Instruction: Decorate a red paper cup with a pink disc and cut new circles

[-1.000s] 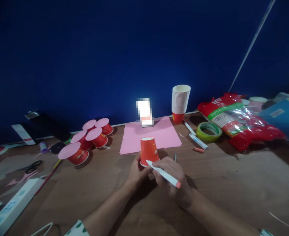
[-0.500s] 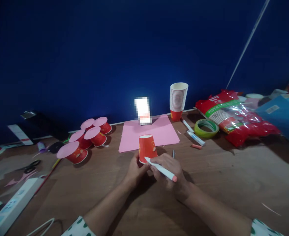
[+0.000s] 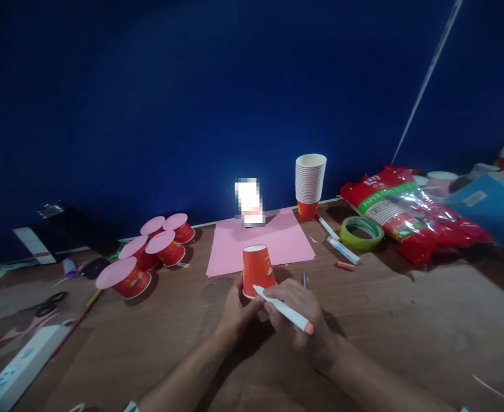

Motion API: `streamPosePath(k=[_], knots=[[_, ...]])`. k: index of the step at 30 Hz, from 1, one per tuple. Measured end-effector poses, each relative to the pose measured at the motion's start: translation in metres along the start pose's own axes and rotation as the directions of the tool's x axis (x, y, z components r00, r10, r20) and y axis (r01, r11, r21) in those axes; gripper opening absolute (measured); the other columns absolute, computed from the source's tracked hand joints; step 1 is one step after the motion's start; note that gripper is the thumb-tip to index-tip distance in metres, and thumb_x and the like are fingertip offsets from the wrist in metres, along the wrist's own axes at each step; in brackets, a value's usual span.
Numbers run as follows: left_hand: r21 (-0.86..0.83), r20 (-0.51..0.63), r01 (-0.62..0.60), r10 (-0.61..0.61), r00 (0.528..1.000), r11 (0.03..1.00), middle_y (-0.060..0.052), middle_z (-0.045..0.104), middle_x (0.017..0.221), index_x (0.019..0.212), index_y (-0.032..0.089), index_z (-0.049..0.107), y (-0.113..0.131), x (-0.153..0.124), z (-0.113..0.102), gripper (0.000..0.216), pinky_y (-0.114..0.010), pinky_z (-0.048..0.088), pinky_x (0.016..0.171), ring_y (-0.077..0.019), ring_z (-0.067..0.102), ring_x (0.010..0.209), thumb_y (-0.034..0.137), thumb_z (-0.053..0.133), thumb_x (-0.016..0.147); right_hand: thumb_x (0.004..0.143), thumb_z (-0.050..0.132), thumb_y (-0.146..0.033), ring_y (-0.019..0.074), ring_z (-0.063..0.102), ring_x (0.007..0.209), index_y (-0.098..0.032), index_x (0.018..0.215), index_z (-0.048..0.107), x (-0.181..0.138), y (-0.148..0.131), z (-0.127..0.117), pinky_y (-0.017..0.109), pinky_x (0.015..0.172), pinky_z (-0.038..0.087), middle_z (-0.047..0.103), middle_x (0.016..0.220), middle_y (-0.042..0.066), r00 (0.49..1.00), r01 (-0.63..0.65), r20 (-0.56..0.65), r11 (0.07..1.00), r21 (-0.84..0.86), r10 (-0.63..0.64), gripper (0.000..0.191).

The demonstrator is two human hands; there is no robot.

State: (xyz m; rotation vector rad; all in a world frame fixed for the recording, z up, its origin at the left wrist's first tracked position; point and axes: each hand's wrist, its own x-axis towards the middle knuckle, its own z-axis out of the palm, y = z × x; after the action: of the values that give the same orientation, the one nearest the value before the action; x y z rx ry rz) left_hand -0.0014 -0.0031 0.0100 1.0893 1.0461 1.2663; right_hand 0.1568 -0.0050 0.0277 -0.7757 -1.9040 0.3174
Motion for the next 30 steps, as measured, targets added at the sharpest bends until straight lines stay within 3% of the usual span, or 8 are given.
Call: streamPosePath(k=[4,15,21,30], knots=[[-0.009,-0.008,0.008,-0.008,1.0,1.0,-0.009,0.07,0.103,0.112,0.015,0.056,-0.002,0.001,0.0,0.056,-0.03,0.049,0.081,-0.0224,0.065,0.091,0.036,0.08,0.066,0.087,0.051,-0.012,0.0184,0.061,0.069,-0.019,0.095,0.062,0.0,0.001,-0.001,0.032,0.061,0.047,0.066,0.076,0.004,1.0,-0.008,0.023,1.0,-0.01,0.008,0.015],[-0.068,-0.025,0.016,-0.018,1.0,0.998,-0.009,0.07,0.101,0.109,0.015,0.057,-0.002,0.002,0.003,0.055,-0.031,0.049,0.082,-0.0215,0.064,0.089,0.036,0.081,0.064,0.083,0.058,-0.01,0.0152,0.059,0.064,-0.02,0.089,0.061,0.004,-0.005,0.002,0.029,0.061,0.048,0.065,0.073,0.002,0.992,0.051,-0.119,0.999,0.012,-0.049,0.012],[-0.033,-0.022,-0.001,0.0,1.0,0.999,-0.01,0.07,0.103,0.111,0.015,0.057,-0.006,0.003,0.0,0.058,-0.034,0.049,0.083,-0.0237,0.064,0.091,0.037,0.081,0.063,0.087,0.054,-0.015,0.0158,0.059,0.062,-0.02,0.081,0.061,0.011,-0.009,-0.004,0.029,0.059,0.048,0.064,0.069,0.002,0.998,0.011,-0.068,0.997,-0.079,-0.016,0.011],[0.019,-0.046,0.017,-0.016,0.999,1.0,-0.009,0.07,0.104,0.11,0.016,0.057,0.0,0.0,0.003,0.058,-0.033,0.048,0.084,-0.0239,0.064,0.092,0.036,0.082,0.061,0.087,0.054,-0.015,0.0157,0.058,0.064,-0.019,0.086,0.061,0.006,-0.003,0.0,0.029,0.06,0.046,0.064,0.071,0.003,0.999,0.036,-0.039,0.999,-0.039,-0.037,0.008]])
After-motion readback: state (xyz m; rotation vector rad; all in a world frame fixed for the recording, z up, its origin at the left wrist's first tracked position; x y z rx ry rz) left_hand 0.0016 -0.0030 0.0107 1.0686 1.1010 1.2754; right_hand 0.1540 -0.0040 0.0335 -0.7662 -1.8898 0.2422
